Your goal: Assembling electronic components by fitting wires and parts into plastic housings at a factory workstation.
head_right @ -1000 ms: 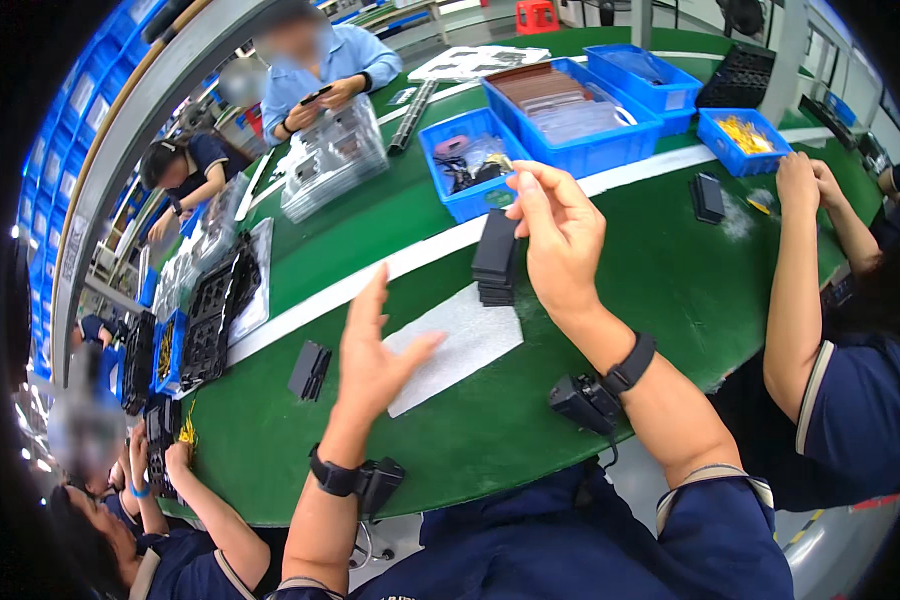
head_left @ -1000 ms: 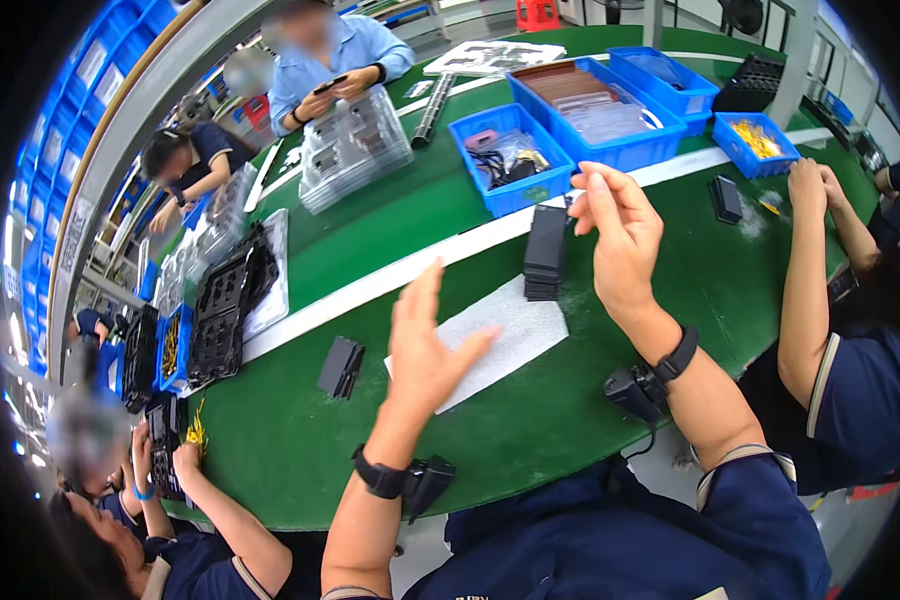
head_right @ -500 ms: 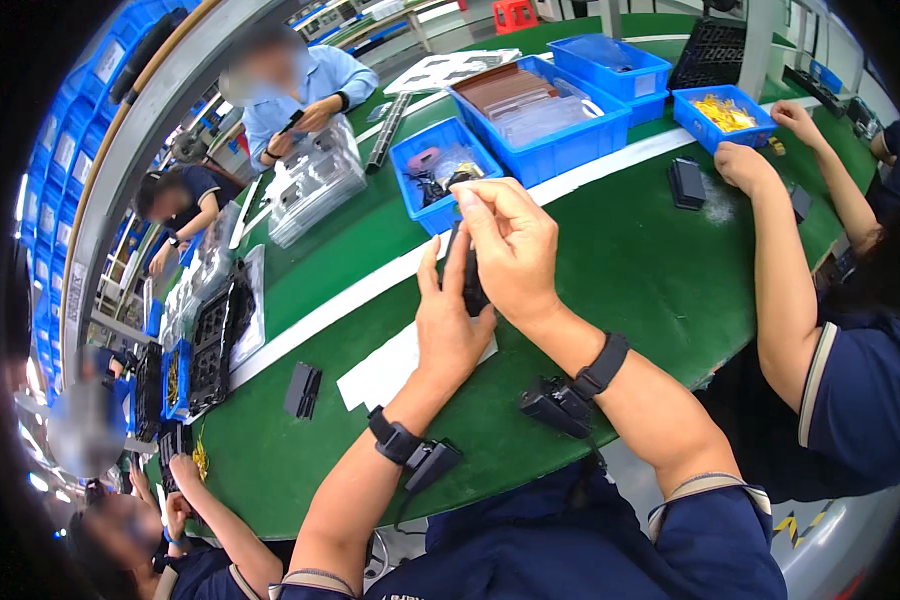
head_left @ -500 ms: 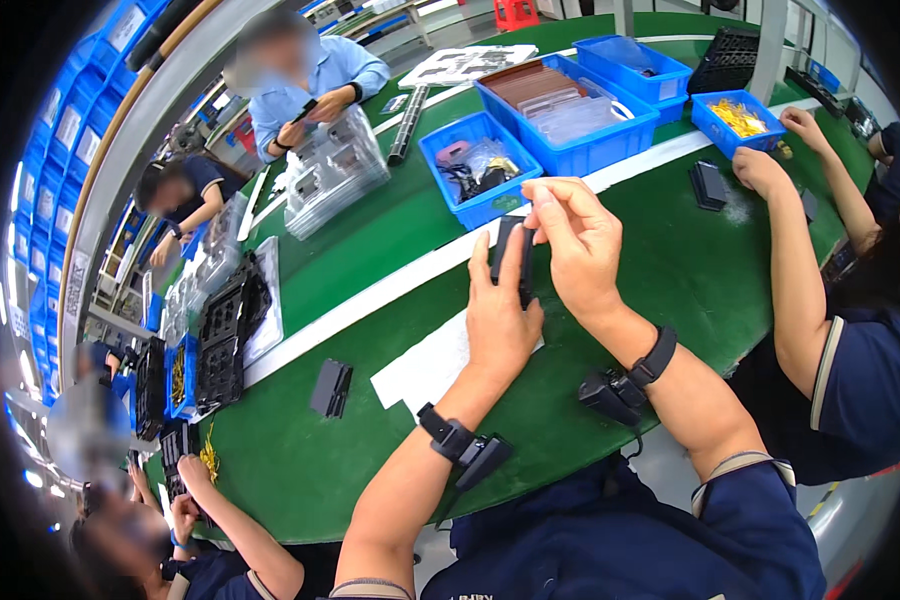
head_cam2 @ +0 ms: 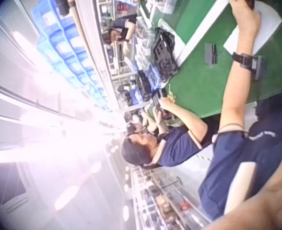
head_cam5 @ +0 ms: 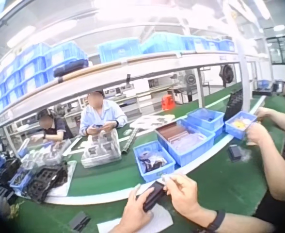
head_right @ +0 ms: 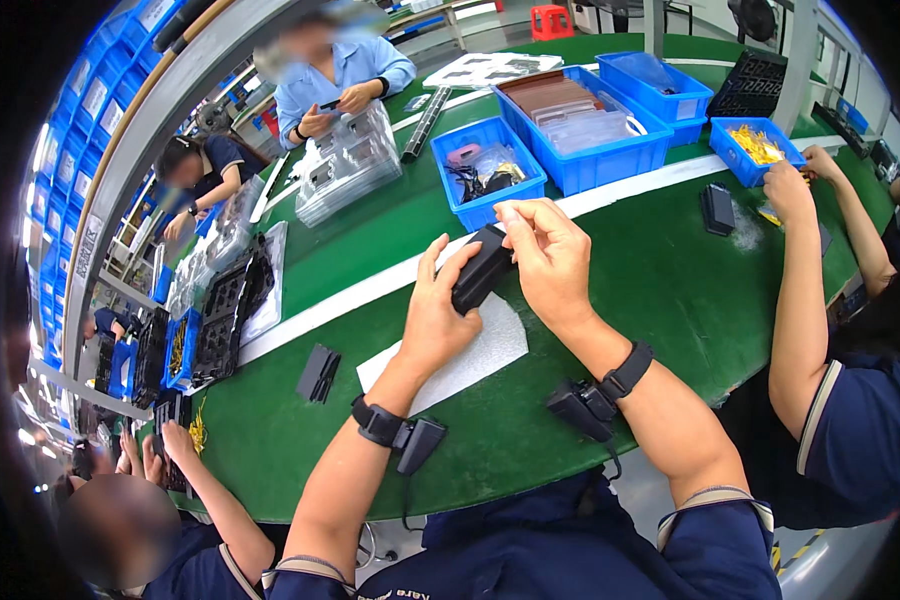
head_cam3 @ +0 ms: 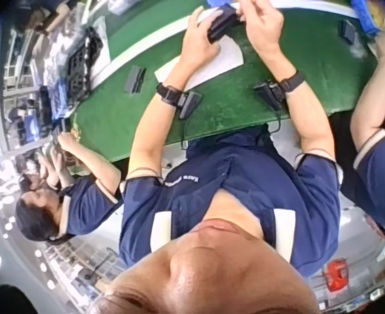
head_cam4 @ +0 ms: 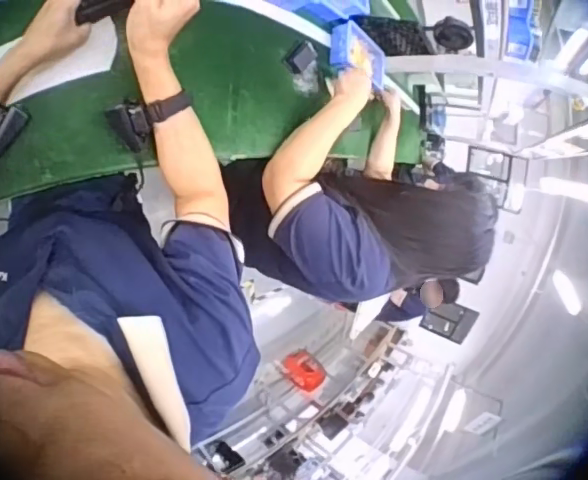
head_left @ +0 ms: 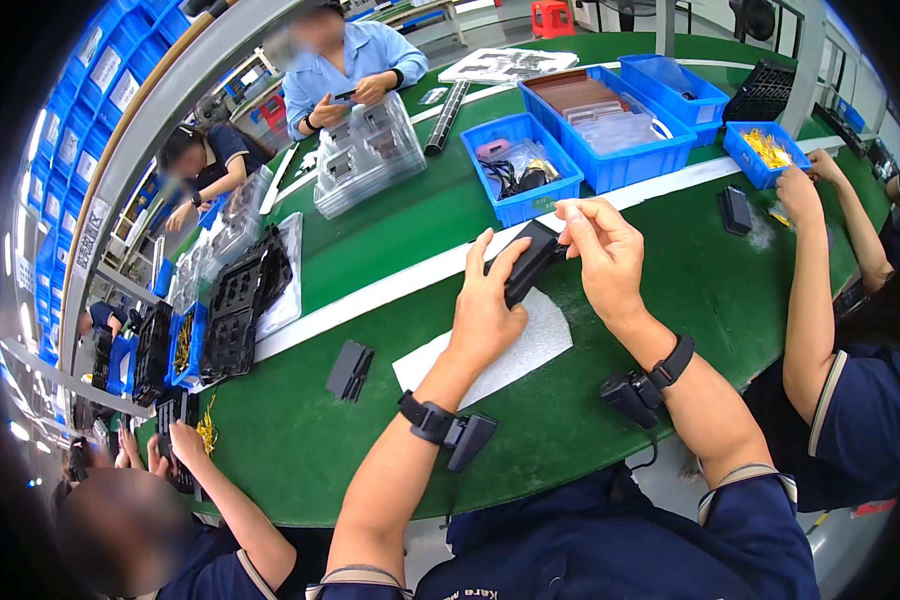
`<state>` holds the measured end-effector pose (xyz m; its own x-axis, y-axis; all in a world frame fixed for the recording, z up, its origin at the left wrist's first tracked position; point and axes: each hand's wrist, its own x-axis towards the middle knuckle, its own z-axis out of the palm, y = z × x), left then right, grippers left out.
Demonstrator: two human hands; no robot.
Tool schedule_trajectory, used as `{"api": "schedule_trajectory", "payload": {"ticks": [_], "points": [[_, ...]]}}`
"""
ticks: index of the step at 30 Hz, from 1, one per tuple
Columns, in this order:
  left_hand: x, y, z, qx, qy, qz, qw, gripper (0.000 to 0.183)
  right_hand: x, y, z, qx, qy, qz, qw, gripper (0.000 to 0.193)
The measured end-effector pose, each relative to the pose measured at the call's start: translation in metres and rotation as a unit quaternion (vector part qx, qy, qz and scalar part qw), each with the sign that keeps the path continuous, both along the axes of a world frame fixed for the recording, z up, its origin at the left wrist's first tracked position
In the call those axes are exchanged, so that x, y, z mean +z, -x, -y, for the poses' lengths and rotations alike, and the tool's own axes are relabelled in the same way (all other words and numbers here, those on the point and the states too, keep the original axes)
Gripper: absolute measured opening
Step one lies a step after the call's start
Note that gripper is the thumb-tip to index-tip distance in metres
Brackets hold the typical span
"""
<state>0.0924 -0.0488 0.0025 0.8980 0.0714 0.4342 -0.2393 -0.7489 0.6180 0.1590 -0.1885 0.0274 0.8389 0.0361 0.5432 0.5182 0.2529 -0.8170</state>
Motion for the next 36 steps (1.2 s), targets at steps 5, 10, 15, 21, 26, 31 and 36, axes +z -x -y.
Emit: {"api": "schedule_trajectory", "payload": {"ticks": [5,10,15,21,26,31,36], "points": [[0.009,0.029,-0.042,0.016,-0.040,-0.027,0.999,0.072,-0.006,0.002,-0.004,0.007,0.021,-0.013,1.000,0.012],[0.016,0.062,-0.080,0.044,-0.019,-0.061,0.997,0.072,-0.030,0.013,-0.019,0.125,0.172,-0.017,0.977,0.010],[0.015,0.073,-0.093,0.060,-0.005,-0.053,0.997,0.073,-0.035,0.024,-0.029,0.269,0.402,0.015,0.875,0.014],[0.017,0.076,-0.093,0.108,-0.027,0.009,0.994,0.066,-0.033,0.028,-0.041,0.246,0.455,0.035,0.855,0.015],[0.021,0.077,-0.084,0.172,-0.016,0.039,0.984,0.040,-0.035,0.030,-0.043,0.229,0.475,0.052,0.848,0.015],[0.018,0.079,-0.084,0.176,-0.021,0.057,0.983,0.041,-0.030,0.030,-0.038,0.258,0.441,-0.036,0.859,0.016],[0.021,0.080,-0.083,0.183,0.013,0.054,0.982,0.042,-0.036,0.029,-0.037,0.273,0.385,-0.061,0.880,0.016]]}}
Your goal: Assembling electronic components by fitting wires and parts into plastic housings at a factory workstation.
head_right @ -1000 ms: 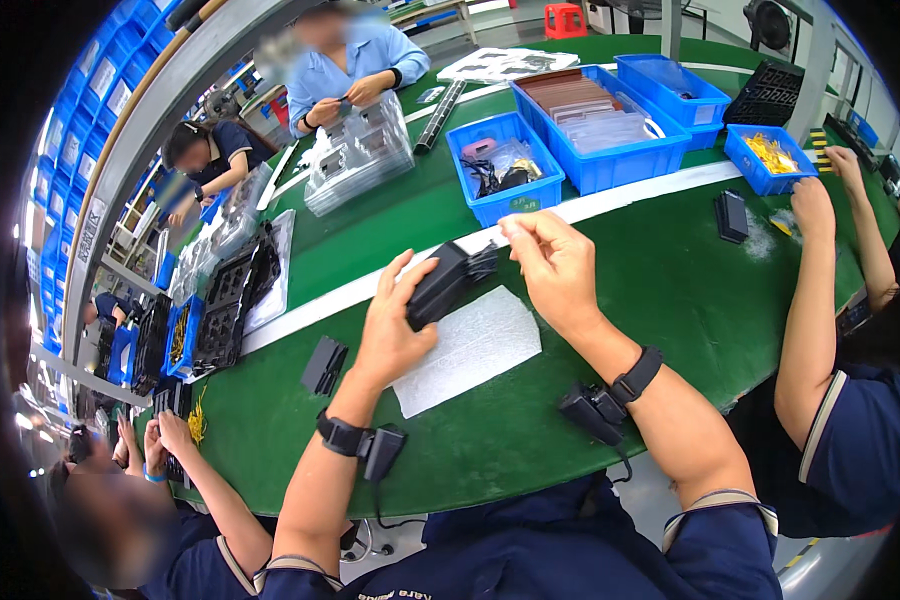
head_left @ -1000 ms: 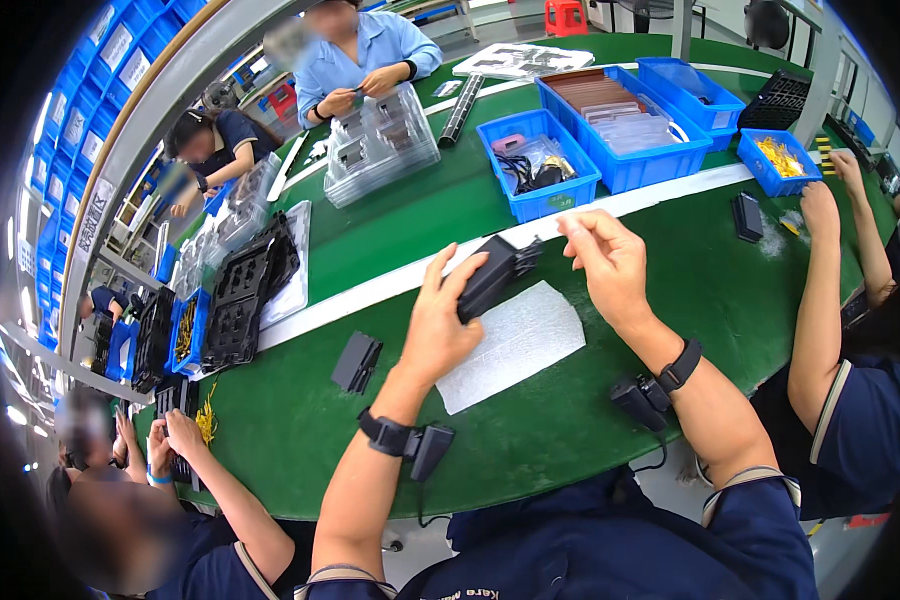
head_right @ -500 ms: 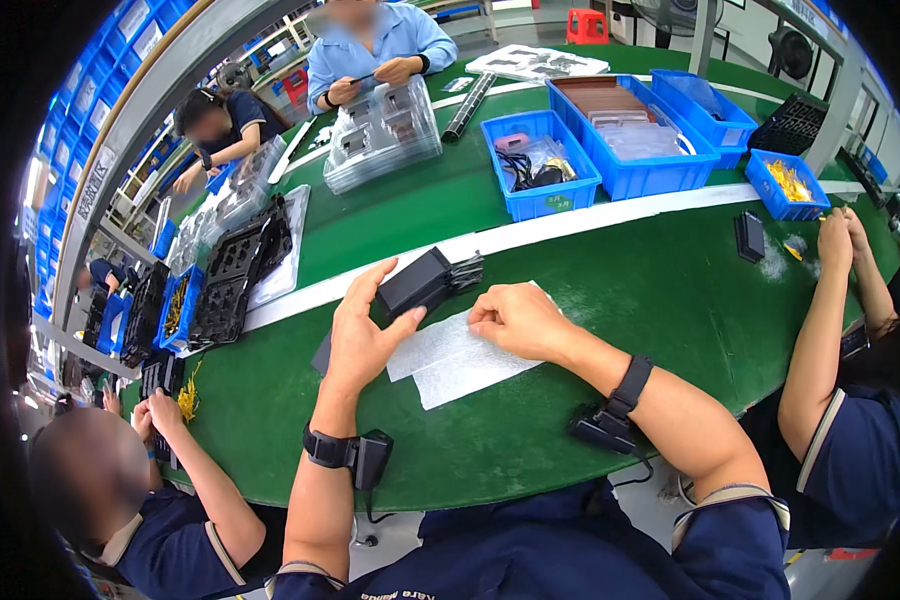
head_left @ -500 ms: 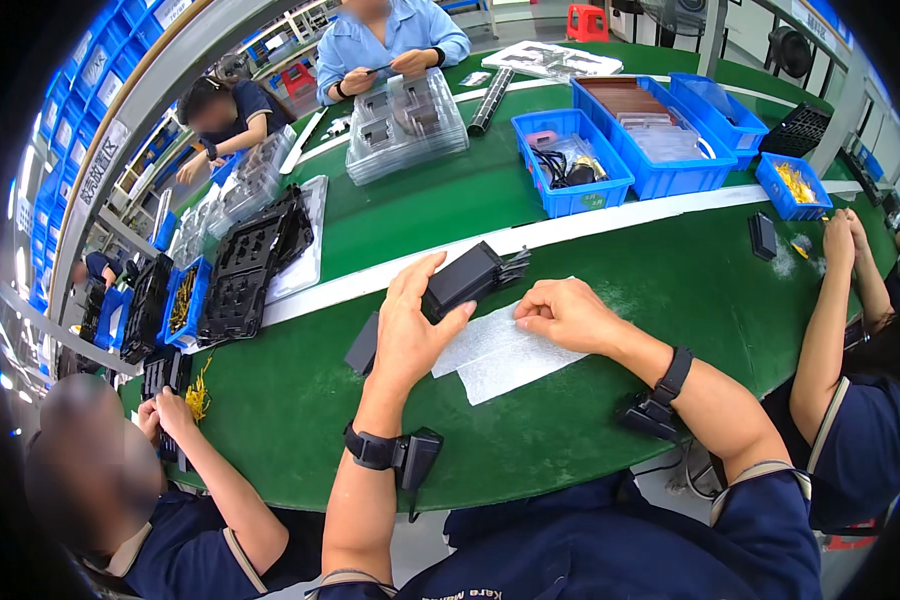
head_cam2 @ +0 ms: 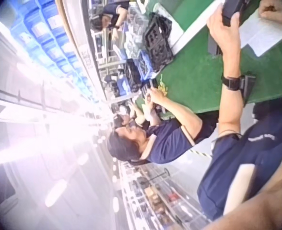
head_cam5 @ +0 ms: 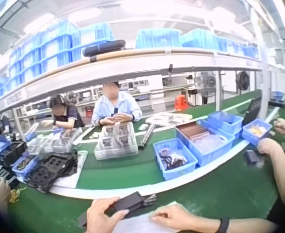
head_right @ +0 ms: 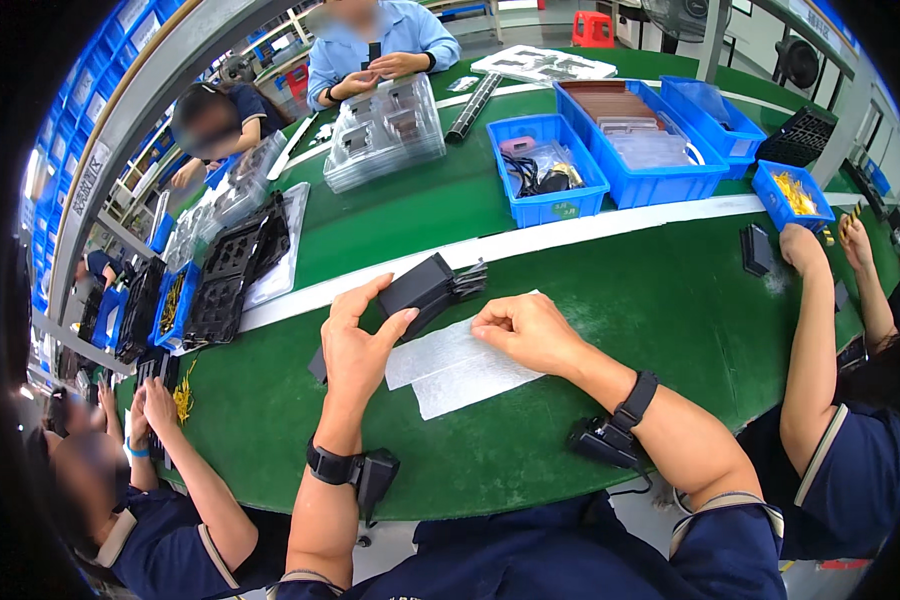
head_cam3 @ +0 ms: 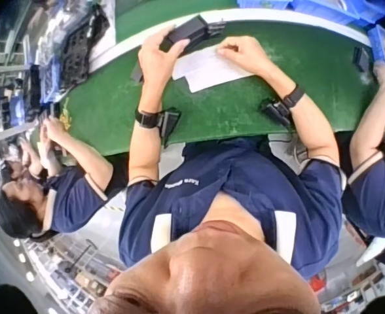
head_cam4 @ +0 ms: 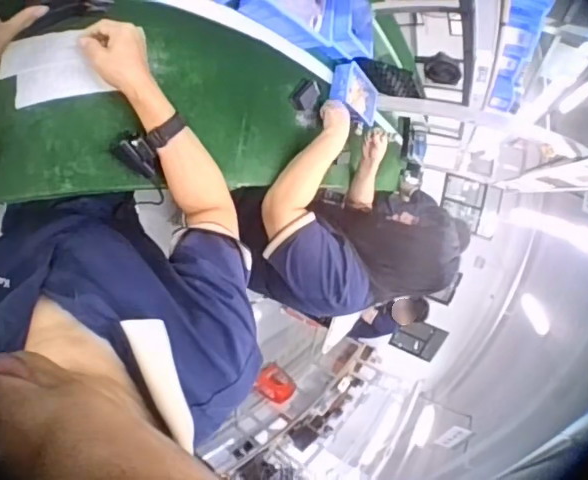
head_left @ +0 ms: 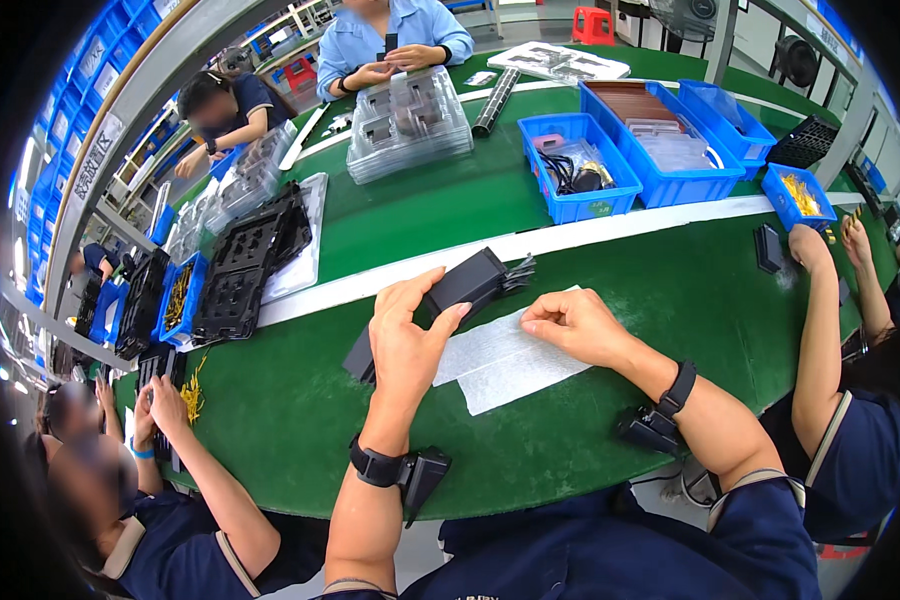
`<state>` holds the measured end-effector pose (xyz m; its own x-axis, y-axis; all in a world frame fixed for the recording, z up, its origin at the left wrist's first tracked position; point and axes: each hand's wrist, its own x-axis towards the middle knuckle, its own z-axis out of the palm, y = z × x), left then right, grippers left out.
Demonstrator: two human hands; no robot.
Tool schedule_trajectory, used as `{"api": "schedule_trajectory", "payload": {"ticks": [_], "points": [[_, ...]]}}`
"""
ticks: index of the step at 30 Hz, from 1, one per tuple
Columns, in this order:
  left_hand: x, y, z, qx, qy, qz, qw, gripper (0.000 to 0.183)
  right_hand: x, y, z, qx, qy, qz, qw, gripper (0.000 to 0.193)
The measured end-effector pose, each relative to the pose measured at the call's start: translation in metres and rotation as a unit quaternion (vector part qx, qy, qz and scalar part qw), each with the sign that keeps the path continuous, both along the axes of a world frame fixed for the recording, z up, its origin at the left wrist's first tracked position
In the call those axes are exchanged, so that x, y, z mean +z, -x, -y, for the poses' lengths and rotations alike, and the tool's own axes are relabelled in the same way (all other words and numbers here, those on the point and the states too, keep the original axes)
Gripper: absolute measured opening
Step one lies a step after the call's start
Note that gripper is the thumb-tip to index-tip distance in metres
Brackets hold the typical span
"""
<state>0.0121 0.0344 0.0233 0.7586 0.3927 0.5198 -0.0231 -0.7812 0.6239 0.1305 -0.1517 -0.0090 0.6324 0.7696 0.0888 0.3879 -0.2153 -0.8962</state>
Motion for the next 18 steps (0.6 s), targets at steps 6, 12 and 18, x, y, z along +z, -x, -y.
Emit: {"api": "schedule_trajectory", "payload": {"ticks": [6,12,18], "points": [[-0.002,-0.002,0.004,0.020,0.027,0.007,0.999,0.043,-0.003,-0.001,0.001,-0.018,-0.020,-0.039,0.999,0.016],[0.003,0.001,0.018,0.018,-0.003,0.078,0.997,0.042,0.017,0.017,-0.001,-0.041,-0.130,-0.238,0.962,0.025],[0.003,0.009,0.047,-0.098,0.020,0.004,0.995,0.051,0.018,0.018,0.003,-0.018,-0.173,-0.265,0.949,0.023]]}}
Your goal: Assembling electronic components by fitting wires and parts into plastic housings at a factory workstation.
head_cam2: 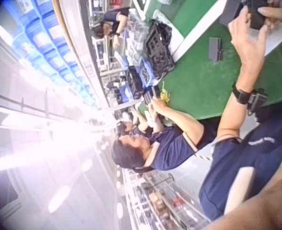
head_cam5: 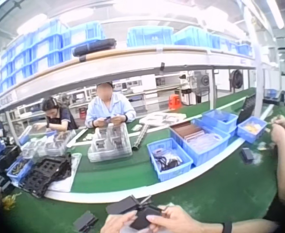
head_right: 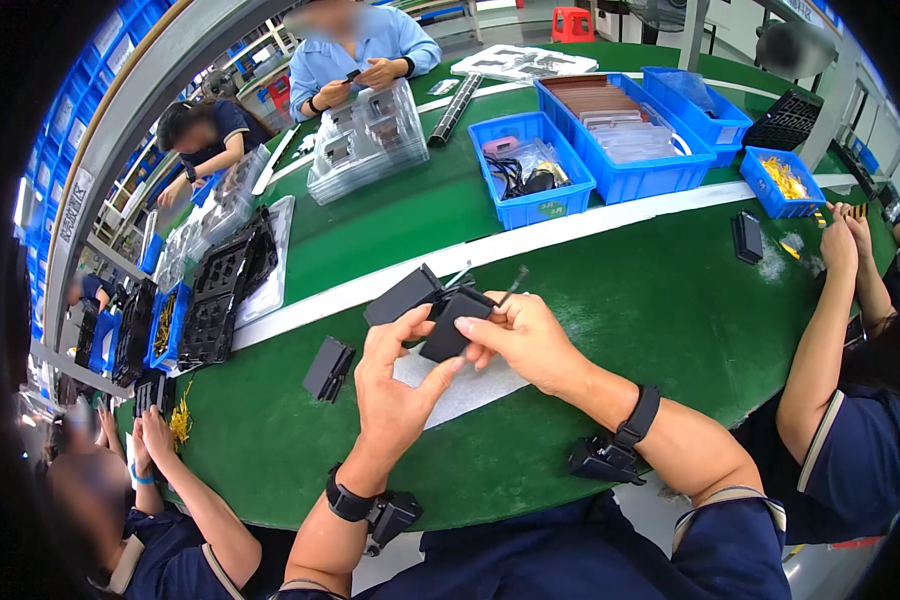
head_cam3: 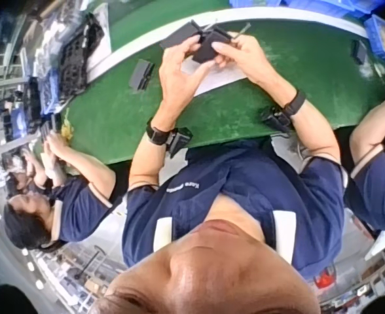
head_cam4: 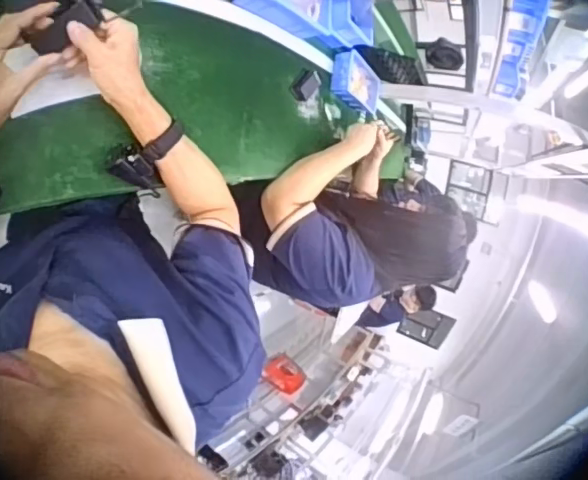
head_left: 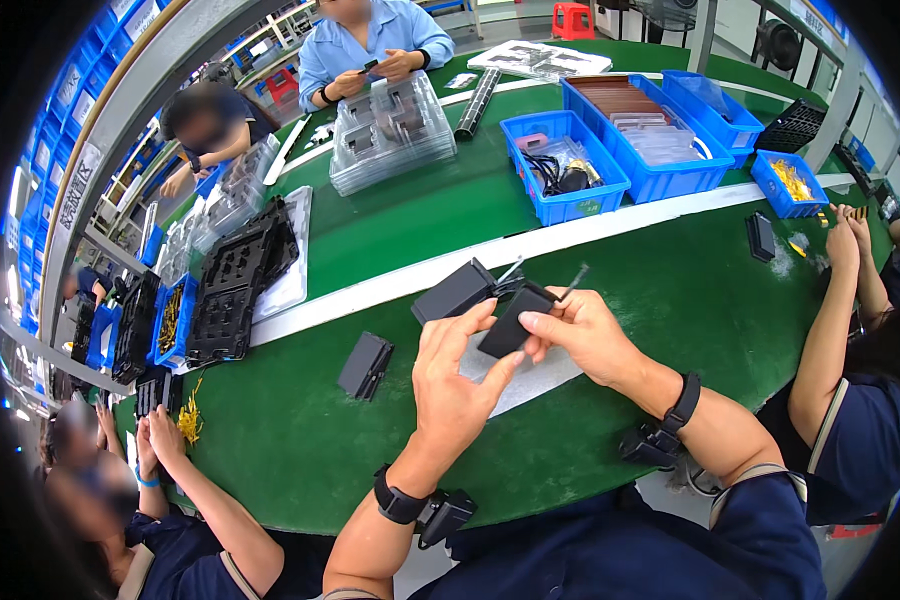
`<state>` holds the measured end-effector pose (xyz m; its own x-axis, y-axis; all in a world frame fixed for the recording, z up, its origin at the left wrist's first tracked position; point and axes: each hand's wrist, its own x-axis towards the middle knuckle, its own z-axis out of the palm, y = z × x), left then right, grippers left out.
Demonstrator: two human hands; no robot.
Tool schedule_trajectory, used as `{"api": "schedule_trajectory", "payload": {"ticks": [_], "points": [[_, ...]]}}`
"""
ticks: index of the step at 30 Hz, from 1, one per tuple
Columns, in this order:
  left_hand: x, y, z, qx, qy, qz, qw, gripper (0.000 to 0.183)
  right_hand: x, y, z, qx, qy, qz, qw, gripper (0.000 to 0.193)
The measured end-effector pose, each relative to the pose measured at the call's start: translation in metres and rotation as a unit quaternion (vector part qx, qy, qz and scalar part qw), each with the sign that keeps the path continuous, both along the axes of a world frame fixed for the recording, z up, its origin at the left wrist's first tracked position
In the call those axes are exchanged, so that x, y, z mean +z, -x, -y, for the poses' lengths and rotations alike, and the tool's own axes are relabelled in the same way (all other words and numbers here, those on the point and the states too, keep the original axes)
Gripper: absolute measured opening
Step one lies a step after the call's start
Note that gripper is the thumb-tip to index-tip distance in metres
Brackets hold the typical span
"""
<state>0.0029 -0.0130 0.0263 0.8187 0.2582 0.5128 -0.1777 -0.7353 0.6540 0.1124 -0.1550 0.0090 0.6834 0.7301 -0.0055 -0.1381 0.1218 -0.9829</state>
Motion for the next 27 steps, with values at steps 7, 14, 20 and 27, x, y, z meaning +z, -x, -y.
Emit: {"api": "schedule_trajectory", "payload": {"ticks": [7,14,20,27], "points": [[-0.016,-0.004,-0.003,-0.086,0.437,-0.147,0.883,0.028,0.003,0.000,0.006,0.040,0.140,0.275,0.950,0.013],[-0.022,-0.006,-0.004,-0.097,0.507,-0.127,0.847,0.017,0.007,0.000,0.007,-0.013,0.067,0.201,0.977,0.010],[-0.022,-0.007,-0.007,-0.097,0.496,-0.137,0.852,0.014,0.011,0.001,0.008,-0.035,0.069,0.425,0.902,0.007],[-0.023,-0.008,-0.009,-0.092,0.530,-0.130,0.833,0.018,0.003,-0.005,0.006,-0.063,0.008,0.566,0.822,0.016]]}}
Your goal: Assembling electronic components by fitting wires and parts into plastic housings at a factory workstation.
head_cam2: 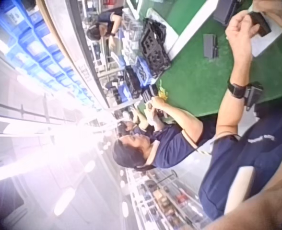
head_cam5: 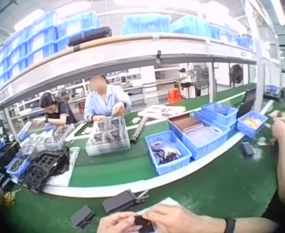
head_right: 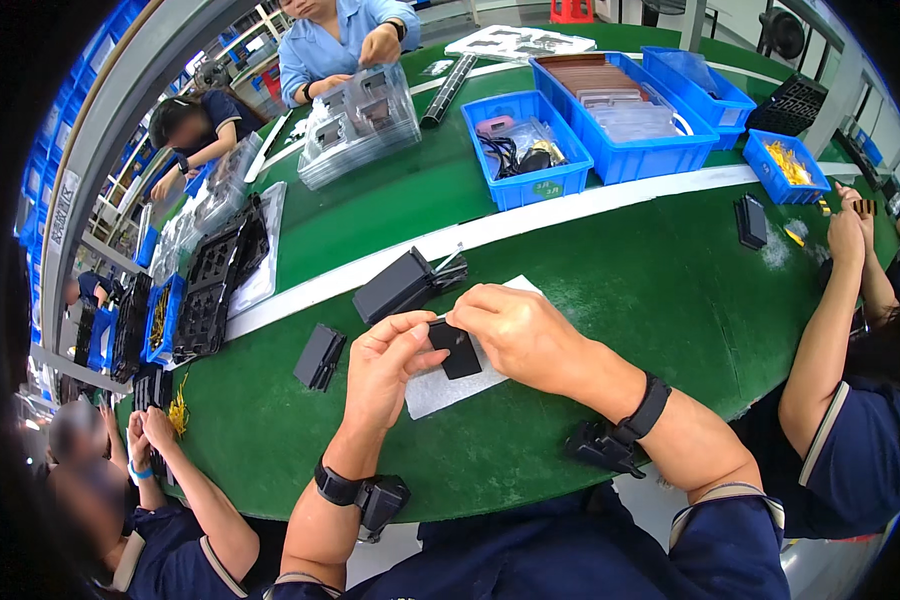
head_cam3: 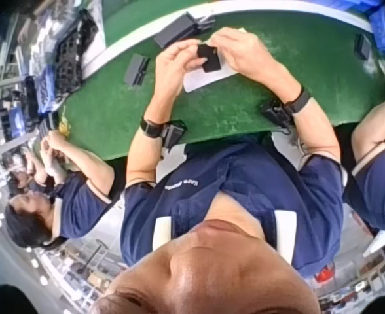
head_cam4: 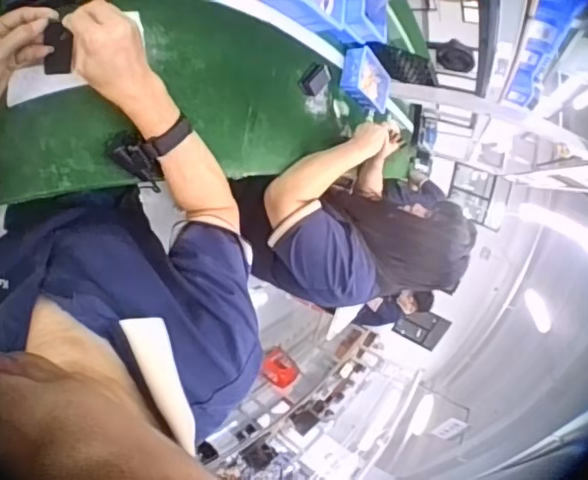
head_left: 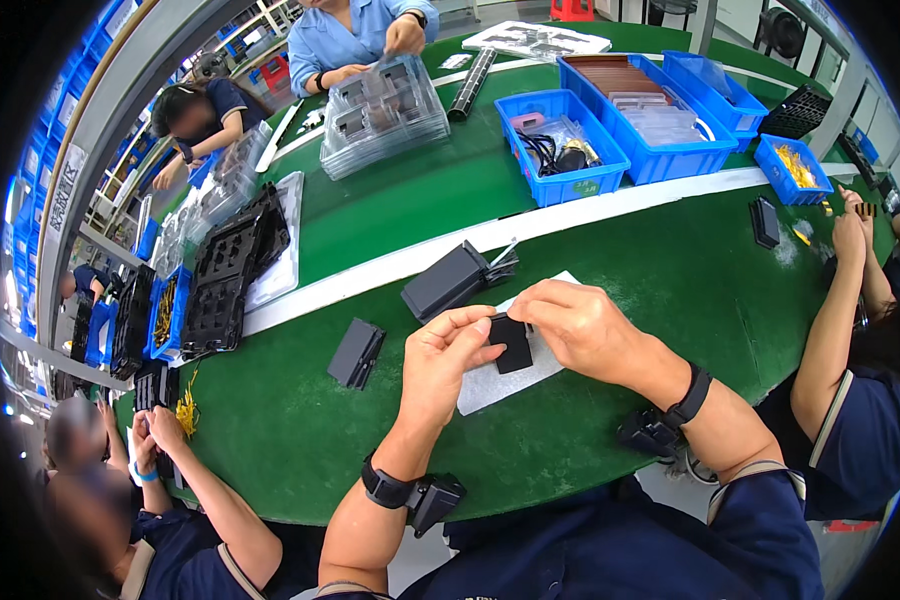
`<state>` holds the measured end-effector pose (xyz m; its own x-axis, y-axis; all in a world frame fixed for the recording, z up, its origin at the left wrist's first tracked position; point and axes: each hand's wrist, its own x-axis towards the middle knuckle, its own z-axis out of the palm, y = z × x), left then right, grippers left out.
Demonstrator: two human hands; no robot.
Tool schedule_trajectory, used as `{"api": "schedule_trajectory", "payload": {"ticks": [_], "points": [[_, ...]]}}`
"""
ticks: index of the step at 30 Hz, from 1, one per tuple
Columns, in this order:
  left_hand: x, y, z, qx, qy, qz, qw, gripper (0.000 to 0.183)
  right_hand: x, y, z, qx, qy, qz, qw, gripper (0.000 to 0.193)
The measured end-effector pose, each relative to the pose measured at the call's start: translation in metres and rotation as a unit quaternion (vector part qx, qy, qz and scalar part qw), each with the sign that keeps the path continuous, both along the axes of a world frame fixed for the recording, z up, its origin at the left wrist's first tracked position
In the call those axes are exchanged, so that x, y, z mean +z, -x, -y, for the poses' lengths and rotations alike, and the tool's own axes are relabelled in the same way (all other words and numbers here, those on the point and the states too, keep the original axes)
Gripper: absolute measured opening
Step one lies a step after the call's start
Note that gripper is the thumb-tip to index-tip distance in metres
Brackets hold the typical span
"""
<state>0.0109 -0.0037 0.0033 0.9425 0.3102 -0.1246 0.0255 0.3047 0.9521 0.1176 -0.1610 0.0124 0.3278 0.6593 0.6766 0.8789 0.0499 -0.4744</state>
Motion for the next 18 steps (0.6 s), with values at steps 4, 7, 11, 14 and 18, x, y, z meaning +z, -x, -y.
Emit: {"api": "schedule_trajectory", "payload": {"ticks": [4,7,11,14,18], "points": [[0.003,-0.001,0.004,0.009,-0.011,-0.010,1.000,0.019,0.003,-0.003,0.004,-0.009,0.008,-0.093,0.996,0.014],[0.005,0.001,0.006,0.013,-0.028,-0.013,0.999,0.019,0.018,0.003,0.007,-0.024,0.082,-0.303,0.949,0.012],[0.004,0.002,0.008,-0.001,-0.037,0.015,0.999,0.019,0.018,0.002,0.009,-0.032,0.090,-0.195,0.976,0.010],[0.003,0.002,0.010,-0.003,-0.044,0.027,0.999,0.019,0.017,0.001,0.009,-0.030,0.081,-0.130,0.988,0.008],[-0.002,0.003,0.009,-0.017,-0.094,0.064,0.993,0.018,0.018,0.001,0.009,-0.016,0.077,-0.099,0.992,0.004]]}}
